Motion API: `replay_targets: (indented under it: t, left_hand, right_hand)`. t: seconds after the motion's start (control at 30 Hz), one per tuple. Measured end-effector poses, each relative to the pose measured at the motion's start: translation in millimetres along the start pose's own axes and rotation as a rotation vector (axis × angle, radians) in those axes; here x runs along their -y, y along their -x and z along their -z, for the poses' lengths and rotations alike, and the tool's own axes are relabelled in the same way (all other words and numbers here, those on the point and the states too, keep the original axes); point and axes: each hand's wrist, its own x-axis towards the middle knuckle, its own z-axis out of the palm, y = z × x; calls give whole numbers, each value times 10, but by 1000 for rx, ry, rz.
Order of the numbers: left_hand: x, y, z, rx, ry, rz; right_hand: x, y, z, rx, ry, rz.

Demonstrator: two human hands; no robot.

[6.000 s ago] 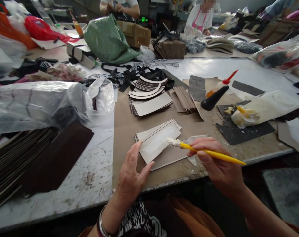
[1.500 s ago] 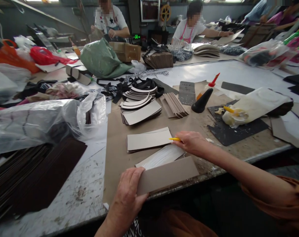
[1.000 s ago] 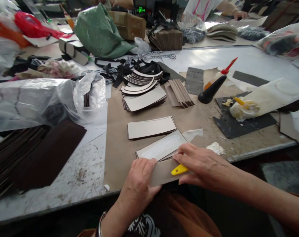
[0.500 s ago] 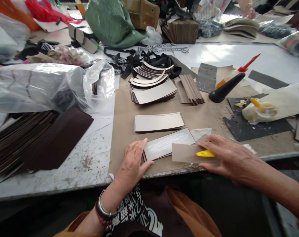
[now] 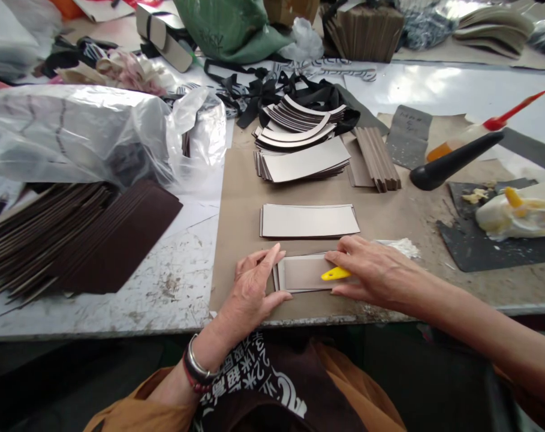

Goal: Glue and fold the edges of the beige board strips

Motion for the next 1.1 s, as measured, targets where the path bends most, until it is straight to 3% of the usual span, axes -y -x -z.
replay_targets:
  t: [0.73,1.1]
  left_hand:
    - [16,16,-1,-26,-16,1]
    - [36,23,-24,-48,-7,-19]
  right_hand:
    - [95,-166,97,188,98,-57]
    - [119,-197,119,164,133,-33]
